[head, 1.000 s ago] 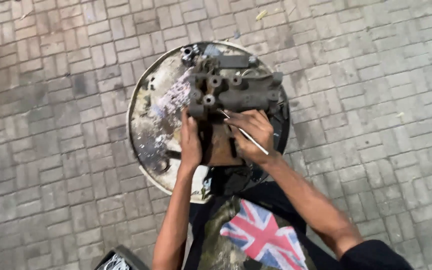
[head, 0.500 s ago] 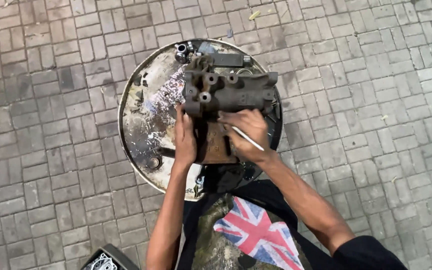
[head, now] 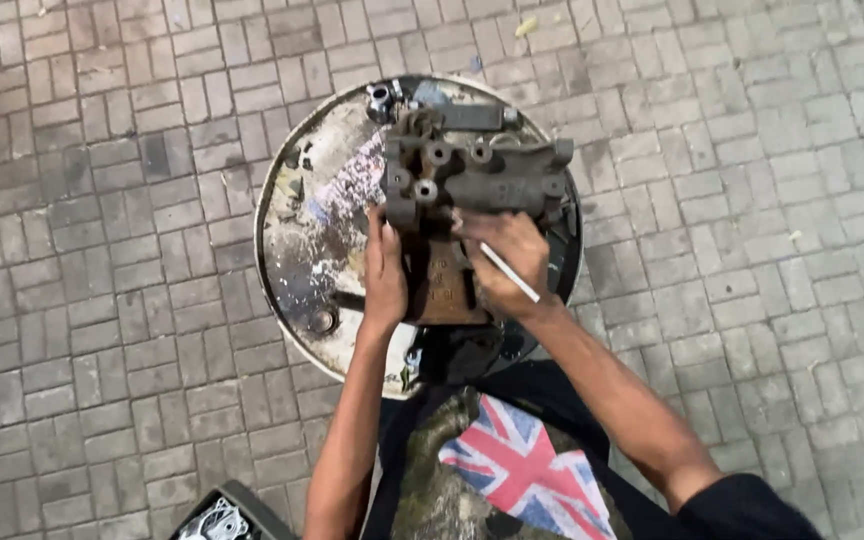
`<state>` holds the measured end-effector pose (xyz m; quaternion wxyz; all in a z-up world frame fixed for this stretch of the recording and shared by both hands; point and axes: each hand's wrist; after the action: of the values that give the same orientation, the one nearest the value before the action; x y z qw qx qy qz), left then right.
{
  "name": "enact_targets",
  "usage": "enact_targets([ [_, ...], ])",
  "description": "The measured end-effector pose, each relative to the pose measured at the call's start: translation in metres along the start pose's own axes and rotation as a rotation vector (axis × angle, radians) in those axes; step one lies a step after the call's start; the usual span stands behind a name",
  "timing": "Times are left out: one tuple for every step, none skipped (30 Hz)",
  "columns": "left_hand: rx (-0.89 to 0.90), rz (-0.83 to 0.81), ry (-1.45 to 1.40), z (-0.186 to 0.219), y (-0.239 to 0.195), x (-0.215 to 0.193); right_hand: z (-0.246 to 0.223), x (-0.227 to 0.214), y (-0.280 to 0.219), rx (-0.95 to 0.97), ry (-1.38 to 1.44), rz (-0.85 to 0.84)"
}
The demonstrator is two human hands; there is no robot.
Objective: The person cleans a metal engine component placed on a metal tray. They first wipe the surface with a dark cloth, then use a white stick to scrub the inside of the cylindrical openings. Finally, they wipe the component again with the cloth.
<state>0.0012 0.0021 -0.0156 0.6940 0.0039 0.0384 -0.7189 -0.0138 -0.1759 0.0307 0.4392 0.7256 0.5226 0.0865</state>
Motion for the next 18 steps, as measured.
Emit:
enact_targets([
  [-0.001, 0.002, 0.002, 0.001, 0.0, -0.001, 0.0, 0.001, -0.005, 0.001, 0.003, -0.001],
  [0.004, 0.005, 0.006, 0.003, -0.001, -0.001, 0.0, 0.002, -0.01, 0.022, 0.004, -0.079],
  [0.011, 0.002, 0.007, 0.003, -0.001, 0.0, 0.001, 0.003, -0.016, 0.044, 0.0, -0.154],
  [0.011, -0.001, 0.007, 0.0, -0.001, -0.001, 0.0, 0.001, -0.012, 0.045, -0.002, -0.152],
  [0.011, 0.001, 0.009, -0.003, 0.0, -0.001, 0.0, -0.001, -0.008, 0.036, -0.008, -0.12],
  [0.012, 0.002, 0.011, -0.006, 0.001, 0.0, 0.0, -0.004, -0.003, 0.027, -0.013, -0.088],
  [0.01, -0.003, 0.016, -0.007, 0.003, -0.001, 0.002, -0.003, -0.002, 0.033, -0.014, -0.083],
  [0.015, -0.006, 0.015, -0.008, 0.005, -0.001, 0.003, -0.002, 0.0, 0.036, 0.0, -0.052],
  [0.015, -0.003, 0.016, -0.01, 0.003, -0.002, 0.003, -0.001, -0.002, 0.042, 0.017, -0.027],
  [0.008, -0.005, 0.02, -0.008, -0.001, -0.003, 0.006, 0.0, -0.012, 0.051, 0.019, -0.027],
  [-0.006, 0.014, 0.02, -0.004, 0.0, -0.001, 0.011, -0.001, -0.017, 0.032, -0.007, -0.101],
  [-0.02, 0.034, 0.02, 0.0, 0.0, 0.0, 0.016, -0.001, -0.022, 0.012, -0.034, -0.176],
  [-0.017, 0.029, 0.021, 0.002, -0.001, 0.002, 0.012, -0.002, -0.018, 0.012, -0.037, -0.172],
  [-0.028, 0.039, 0.031, 0.003, -0.001, 0.005, 0.008, -0.003, -0.015, 0.017, -0.026, -0.134],
  [-0.039, 0.048, 0.044, 0.006, -0.001, 0.006, 0.003, -0.002, -0.011, 0.022, -0.014, -0.094],
  [-0.036, 0.042, 0.048, 0.003, 0.005, 0.008, 0.004, 0.0, -0.005, 0.023, -0.017, -0.087],
  [-0.042, 0.053, 0.068, -0.001, 0.004, 0.006, 0.0, 0.004, -0.005, 0.016, 0.004, -0.067],
  [-0.049, 0.064, 0.088, -0.005, 0.003, 0.003, -0.003, 0.007, -0.005, 0.008, 0.025, -0.047],
])
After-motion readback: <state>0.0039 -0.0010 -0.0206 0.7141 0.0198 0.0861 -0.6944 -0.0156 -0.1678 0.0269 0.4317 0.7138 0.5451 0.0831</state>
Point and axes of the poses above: each hand's wrist, its own y-axis towards the middle knuckle, its own x-axis out of the palm, z = x × y, and after that the axes turned 2 degrees about z, right-handed
